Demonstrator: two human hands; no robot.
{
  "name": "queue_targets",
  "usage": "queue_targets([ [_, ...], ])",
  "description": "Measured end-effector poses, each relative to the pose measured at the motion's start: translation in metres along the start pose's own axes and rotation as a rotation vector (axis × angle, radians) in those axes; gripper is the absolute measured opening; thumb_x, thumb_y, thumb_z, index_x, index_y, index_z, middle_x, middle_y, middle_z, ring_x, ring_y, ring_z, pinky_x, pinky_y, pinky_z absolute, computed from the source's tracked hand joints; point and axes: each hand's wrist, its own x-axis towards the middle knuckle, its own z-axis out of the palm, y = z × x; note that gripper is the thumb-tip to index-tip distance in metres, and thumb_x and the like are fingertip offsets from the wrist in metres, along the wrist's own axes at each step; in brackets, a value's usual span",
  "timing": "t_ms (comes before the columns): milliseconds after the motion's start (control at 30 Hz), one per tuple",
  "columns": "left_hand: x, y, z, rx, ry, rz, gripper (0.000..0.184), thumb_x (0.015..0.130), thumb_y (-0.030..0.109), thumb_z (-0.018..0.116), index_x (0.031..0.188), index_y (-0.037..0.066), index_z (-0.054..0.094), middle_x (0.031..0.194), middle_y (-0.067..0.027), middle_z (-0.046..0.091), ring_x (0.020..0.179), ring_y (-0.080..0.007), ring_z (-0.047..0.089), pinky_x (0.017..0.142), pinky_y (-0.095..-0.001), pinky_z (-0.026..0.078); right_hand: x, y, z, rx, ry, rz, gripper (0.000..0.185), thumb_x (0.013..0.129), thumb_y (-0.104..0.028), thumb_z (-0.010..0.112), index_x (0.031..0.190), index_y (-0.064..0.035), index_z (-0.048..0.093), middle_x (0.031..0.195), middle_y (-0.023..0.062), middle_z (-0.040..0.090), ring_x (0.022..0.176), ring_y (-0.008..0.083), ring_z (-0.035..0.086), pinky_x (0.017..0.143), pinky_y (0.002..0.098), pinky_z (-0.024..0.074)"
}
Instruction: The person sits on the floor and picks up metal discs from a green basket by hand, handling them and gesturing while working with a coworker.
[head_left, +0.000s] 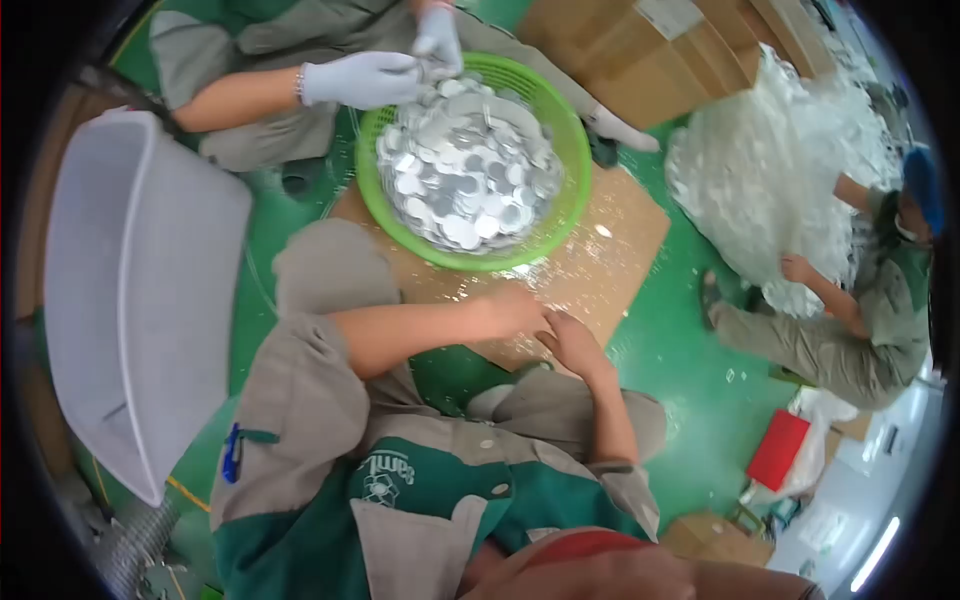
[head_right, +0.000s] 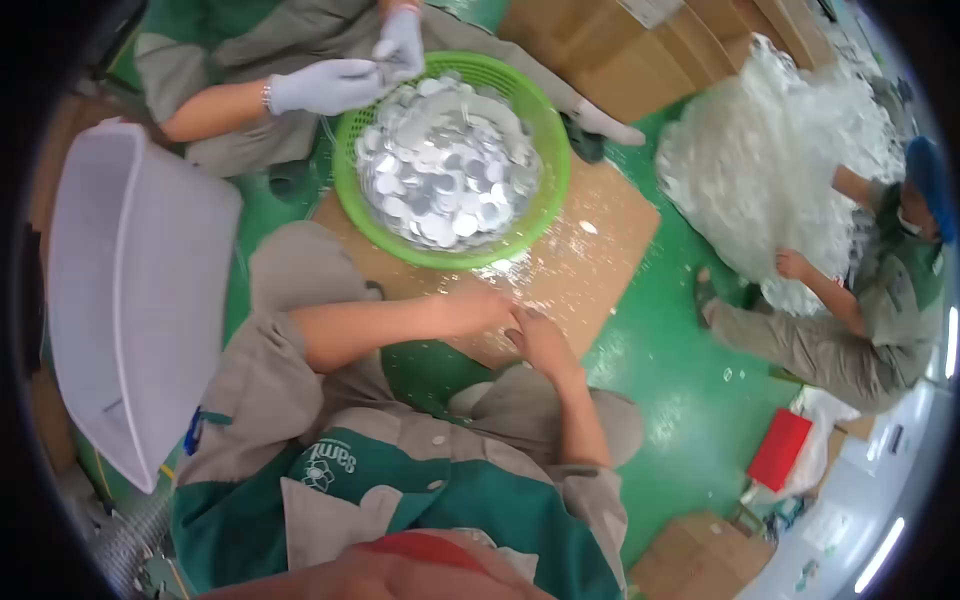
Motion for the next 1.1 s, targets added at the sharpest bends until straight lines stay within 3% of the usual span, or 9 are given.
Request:
queue_targets([
  [67,-0.007,-0.018,0.015,0.298,-0.179,-0.009,0.021,0.072,0.009,0.059,0.091,0.002,0.065,0.089,-0.0151,0.065,0.077,-0.0308,0.064,0.062,-0.0418,0.051,-0.006,0.008,-0.003,0.014,0.03,-0.003,0.041,0.082,-0.017,0.058,0.119,-0.0032,0.048,0.107,0.025,0.057,0.098,0.041,0.053,0.083,0.045,0.043],
  [200,-0.018,-0.008,0.008,0.461,-0.514,-0.006,0.022,0.075,0.011,0.059,0.095,0.005,0.066,0.087,-0.0107,0.067,0.075,-0.028,0.066,0.063,-0.041,0.052,0.015,0.005,0.016,0.073,0.004,-0.094,0.043,0.082,-0.018,0.058,0.122,-0.0046,0.048,0.107,0.0251,0.057,0.098,0.0409,0.054,0.084,0.0453,0.0431],
  [300,0.005,-0.041,0.074,0.301,-0.253,0.101,0.021,0.079,0.013,0.057,0.096,0.006,0.066,0.089,-0.0101,0.067,0.077,-0.0275,0.066,0.065,-0.0388,0.052,-0.014,0.021,0.0,0.002,0.007,0.058,0.044,0.082,-0.017,0.058,0.124,-0.0051,0.047,0.107,0.0241,0.056,0.098,0.0396,0.054,0.084,0.0446,0.0434],
  [333,0.002,-0.013,0.03,0.118,-0.293,-0.077,0.019,0.081,0.013,0.053,0.094,0.007,0.066,0.095,-0.0107,0.066,0.082,-0.0263,0.065,0.068,-0.0372,0.053,-0.012,0.024,0.001,-0.006,0.004,0.059,0.044,0.082,-0.016,0.058,0.123,-0.005,0.047,0.11,0.0238,0.056,0.1,0.0394,0.054,0.085,0.0436,0.0435],
  [400,-0.025,-0.018,0.037,0.12,-0.285,-0.19,0.02,0.081,0.014,0.053,0.095,0.008,0.066,0.095,-0.011,0.065,0.085,-0.026,0.065,0.069,-0.0375,0.053,0.003,0.014,0.013,0.03,-0.061,0.05,0.043,0.082,-0.017,0.058,0.123,-0.0057,0.047,0.109,0.0235,0.056,0.1,0.0397,0.053,0.084,0.0437,0.044],
  [467,-0.015,-0.007,0.016,0.295,-0.236,-0.004,0.021,0.081,0.017,0.055,0.096,0.007,0.065,0.09,-0.0116,0.065,0.084,-0.026,0.065,0.068,-0.0388,0.052,0.012,0.015,0.028,0.039,0.007,-0.03,0.043,0.082,-0.018,0.057,0.122,-0.0065,0.048,0.105,0.0225,0.057,0.097,0.0396,0.055,0.082,0.0446,0.0444],
  [533,-0.005,0.0,0.022,0.313,-0.385,0.055,0.02,0.08,0.018,0.057,0.095,0.007,0.065,0.087,-0.0128,0.065,0.083,-0.0266,0.065,0.067,-0.039,0.052,-0.017,0.034,0.039,0.045,-0.018,0.02,0.043,0.082,-0.018,0.057,0.122,-0.0072,0.048,0.101,0.0213,0.058,0.094,0.0392,0.056,0.08,0.0452,0.0449],
  [700,-0.02,-0.021,0.028,0.291,-0.368,0.022,0.02,0.076,0.018,0.063,0.092,0.007,0.065,0.085,-0.0146,0.065,0.082,-0.0279,0.065,0.067,-0.0389,0.052,0.009,0.052,0.077,-0.032,-0.243,0.093,0.042,0.082,-0.019,0.057,0.122,-0.0092,0.048,0.099,0.0191,0.059,0.091,0.0375,0.057,0.078,0.0452,0.0457],
  [1100,-0.026,-0.021,0.034,0.276,-0.387,-0.018,0.023,0.077,0.015,0.06,0.098,0.006,0.061,0.088,-0.0149,0.063,0.083,-0.0309,0.064,0.069,-0.041,0.052,0.0,0.039,0.056,-0.013,-0.102,0.03,0.04,0.084,-0.019,0.056,0.121,-0.0078,0.047,0.098,0.0185,0.058,0.091,0.037,0.057,0.078,0.0449,0.0463],
])
